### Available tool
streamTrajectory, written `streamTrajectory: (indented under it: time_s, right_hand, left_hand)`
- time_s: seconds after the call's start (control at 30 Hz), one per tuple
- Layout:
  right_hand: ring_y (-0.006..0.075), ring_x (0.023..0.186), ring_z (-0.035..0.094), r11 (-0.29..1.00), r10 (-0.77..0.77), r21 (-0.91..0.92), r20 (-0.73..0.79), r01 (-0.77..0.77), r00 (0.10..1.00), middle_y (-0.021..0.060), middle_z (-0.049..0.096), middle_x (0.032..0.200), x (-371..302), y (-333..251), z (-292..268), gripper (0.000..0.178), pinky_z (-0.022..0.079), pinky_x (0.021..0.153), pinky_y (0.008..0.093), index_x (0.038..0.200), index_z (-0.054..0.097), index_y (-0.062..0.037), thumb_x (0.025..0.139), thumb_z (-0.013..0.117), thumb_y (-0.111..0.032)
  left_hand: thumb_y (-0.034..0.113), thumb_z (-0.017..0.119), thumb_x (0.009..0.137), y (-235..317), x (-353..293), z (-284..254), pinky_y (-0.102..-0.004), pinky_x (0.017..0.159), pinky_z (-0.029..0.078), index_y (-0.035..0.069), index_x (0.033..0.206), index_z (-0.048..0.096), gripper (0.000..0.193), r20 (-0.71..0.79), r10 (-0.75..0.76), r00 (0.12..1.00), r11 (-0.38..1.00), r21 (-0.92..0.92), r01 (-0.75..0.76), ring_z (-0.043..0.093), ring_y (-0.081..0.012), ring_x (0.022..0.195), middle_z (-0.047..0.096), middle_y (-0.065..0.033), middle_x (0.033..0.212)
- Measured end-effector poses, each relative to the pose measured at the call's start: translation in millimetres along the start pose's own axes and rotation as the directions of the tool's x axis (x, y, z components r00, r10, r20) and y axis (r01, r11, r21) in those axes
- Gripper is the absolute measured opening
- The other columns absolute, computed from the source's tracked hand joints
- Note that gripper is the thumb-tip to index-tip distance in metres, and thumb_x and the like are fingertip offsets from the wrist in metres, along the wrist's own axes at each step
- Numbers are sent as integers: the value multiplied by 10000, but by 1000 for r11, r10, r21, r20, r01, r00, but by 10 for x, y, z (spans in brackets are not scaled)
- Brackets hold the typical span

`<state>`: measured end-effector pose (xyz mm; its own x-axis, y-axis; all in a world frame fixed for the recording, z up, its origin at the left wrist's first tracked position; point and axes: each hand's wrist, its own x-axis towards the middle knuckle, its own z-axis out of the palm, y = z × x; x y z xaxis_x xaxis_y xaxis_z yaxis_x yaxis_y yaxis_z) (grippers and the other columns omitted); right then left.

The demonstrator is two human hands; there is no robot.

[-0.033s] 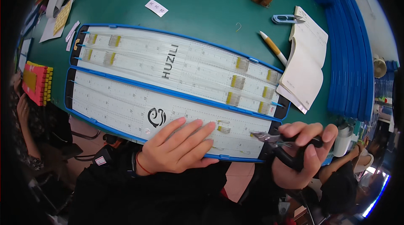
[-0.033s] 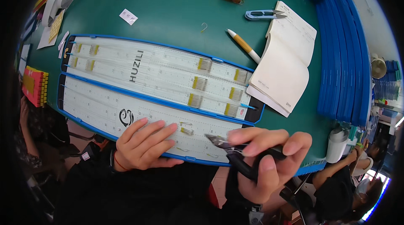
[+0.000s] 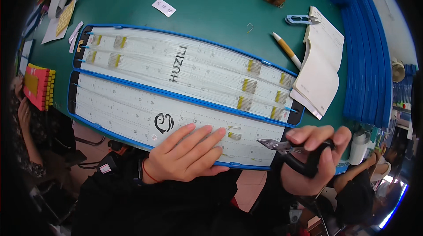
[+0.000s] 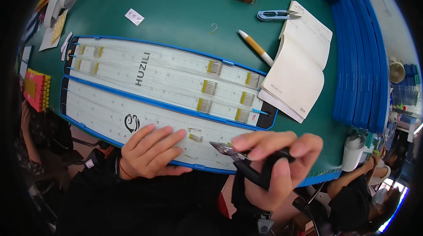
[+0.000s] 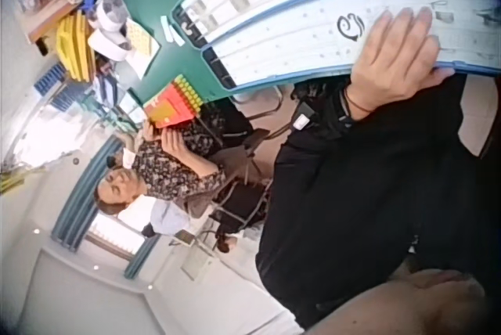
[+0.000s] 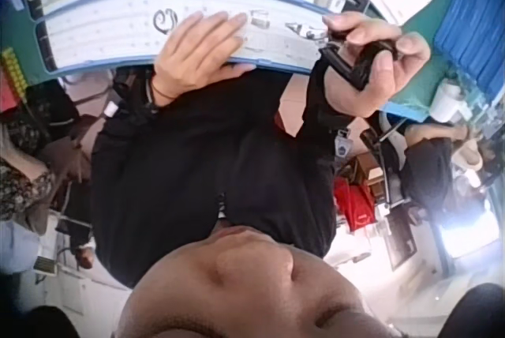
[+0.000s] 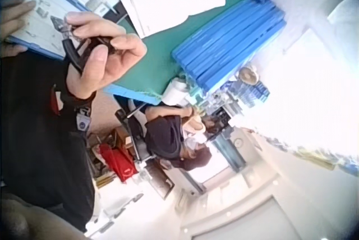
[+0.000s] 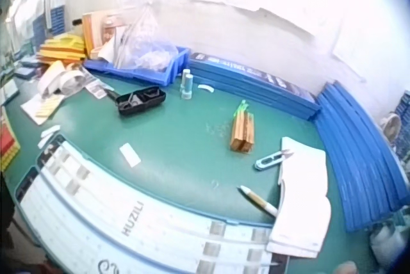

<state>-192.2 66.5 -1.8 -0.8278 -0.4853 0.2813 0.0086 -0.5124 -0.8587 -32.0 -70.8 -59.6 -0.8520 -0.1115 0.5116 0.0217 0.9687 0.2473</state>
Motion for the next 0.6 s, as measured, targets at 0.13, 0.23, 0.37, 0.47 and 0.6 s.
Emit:
streamTrajectory:
  time_s: [0.13, 0.23, 0.37, 0.47, 0.6]
  right_hand:
    - [326, 691, 633, 969, 20, -242, -87, -41, 996, 159, 539, 723, 3, 237, 9, 223, 506, 649, 374, 966, 345, -54, 991, 376, -274]
    - [309, 671, 627, 968, -68, -247, -119, 37, 991, 149, 521, 685, -18, 259, 72, 244, 496, 624, 349, 919, 335, -57, 1002, 345, -286]
    - [284, 580, 595, 969, -21, -249, -62, 5, 998, 147, 502, 648, -68, 237, 69, 276, 502, 579, 350, 892, 322, -44, 1000, 345, -297]
    - [278, 566, 589, 974, 4, -227, -99, -27, 995, 148, 498, 635, -87, 219, 98, 279, 500, 564, 344, 890, 322, -41, 999, 349, -297]
    - [272, 552, 580, 967, 33, -248, -87, -53, 996, 152, 497, 627, -82, 203, 112, 281, 496, 554, 336, 885, 322, -36, 999, 347, -291]
  left_hand:
    - [461, 551, 902, 3, 8, -1, -299, 907, 492, 130, 811, 577, 345, 9, 37, 999, 999, 14, -37, 640, -166, 1014, 688, -35, 1096]
    - [456, 547, 906, -1, 2, 8, -299, 907, 495, 122, 791, 561, 353, 13, 48, 999, 999, 1, -48, 646, -176, 1003, 691, -48, 1087]
    - [446, 554, 905, -15, 15, 17, -304, 904, 502, 122, 781, 551, 347, 30, 58, 998, 998, -9, -58, 649, -189, 1000, 691, -57, 1087]
    - [437, 560, 903, -20, 17, 21, -308, 883, 516, 119, 777, 547, 343, 29, 63, 998, 998, -20, -62, 651, -202, 994, 693, -60, 1081]
    - [433, 569, 899, -22, 27, 12, -307, 859, 530, 115, 786, 537, 338, 27, 62, 998, 998, -32, -62, 653, -211, 991, 696, -62, 1070]
